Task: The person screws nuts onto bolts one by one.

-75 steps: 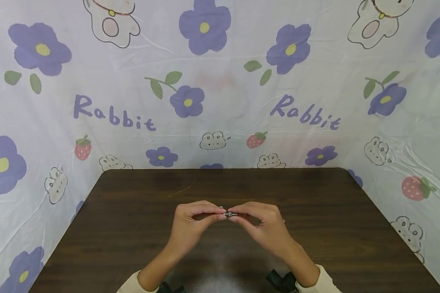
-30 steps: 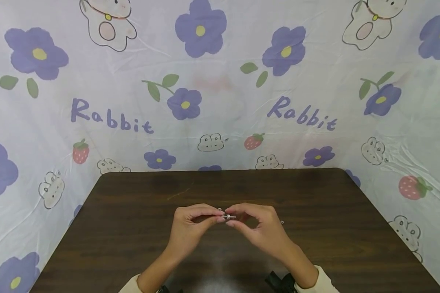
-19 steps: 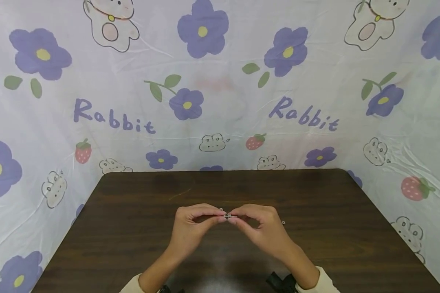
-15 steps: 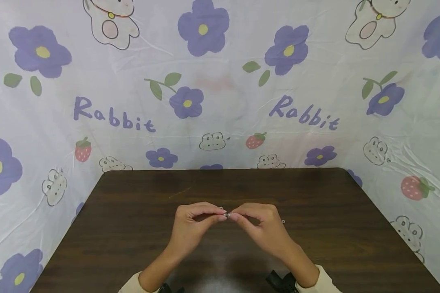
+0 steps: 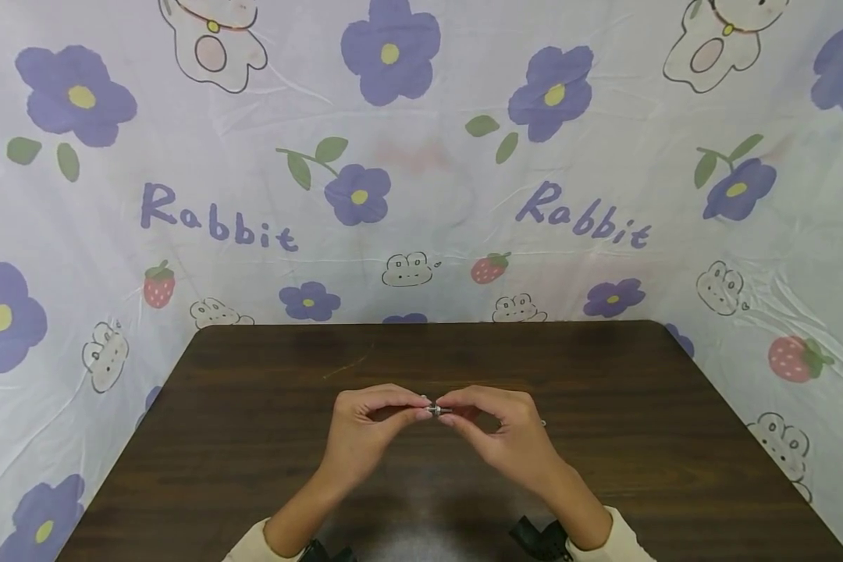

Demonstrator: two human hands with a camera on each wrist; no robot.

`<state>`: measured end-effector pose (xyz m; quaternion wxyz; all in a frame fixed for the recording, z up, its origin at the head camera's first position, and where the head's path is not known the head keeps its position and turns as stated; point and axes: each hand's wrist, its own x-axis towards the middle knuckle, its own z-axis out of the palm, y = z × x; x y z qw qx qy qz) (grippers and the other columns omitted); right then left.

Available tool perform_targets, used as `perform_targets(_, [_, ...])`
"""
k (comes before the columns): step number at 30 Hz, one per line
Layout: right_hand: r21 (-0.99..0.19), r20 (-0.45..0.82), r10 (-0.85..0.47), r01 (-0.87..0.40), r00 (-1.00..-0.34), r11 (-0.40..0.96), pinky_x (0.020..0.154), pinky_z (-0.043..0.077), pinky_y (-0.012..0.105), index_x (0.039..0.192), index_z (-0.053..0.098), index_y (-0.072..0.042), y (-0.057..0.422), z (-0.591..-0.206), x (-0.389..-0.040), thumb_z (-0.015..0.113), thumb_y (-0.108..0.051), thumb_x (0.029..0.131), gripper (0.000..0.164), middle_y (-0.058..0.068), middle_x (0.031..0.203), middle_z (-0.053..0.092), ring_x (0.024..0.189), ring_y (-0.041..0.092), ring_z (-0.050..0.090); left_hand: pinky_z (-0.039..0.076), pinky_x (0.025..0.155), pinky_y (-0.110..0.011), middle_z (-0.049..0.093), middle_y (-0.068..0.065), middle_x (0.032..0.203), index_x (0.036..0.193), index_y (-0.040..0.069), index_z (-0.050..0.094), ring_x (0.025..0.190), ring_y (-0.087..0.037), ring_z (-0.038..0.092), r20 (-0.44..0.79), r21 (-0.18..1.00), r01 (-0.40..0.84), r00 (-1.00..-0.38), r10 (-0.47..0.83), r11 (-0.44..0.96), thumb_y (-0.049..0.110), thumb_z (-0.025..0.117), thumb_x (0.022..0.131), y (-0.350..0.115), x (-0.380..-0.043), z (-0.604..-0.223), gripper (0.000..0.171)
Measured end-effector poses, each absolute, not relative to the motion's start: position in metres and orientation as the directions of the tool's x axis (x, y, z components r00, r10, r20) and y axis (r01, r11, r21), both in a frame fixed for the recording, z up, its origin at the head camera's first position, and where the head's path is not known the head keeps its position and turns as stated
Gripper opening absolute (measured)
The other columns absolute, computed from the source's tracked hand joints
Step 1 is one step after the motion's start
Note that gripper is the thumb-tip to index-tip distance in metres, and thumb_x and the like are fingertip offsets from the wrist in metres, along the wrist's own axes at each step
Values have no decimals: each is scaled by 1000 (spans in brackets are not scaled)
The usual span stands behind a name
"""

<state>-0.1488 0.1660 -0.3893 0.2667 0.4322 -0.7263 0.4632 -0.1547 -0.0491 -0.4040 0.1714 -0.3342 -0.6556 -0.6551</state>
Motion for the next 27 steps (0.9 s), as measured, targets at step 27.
perform_targets(27, [-445, 761, -397, -859, -512, 254, 72, 59, 25, 109, 73, -7, 166, -389, -147, 79, 6, 83, 29, 4, 95, 76, 81, 14, 73, 62, 72, -38, 77, -8, 90, 94, 3, 80, 83, -22, 74, 653, 754, 652, -728, 206, -85, -2, 79, 85, -47, -154, -404, 10])
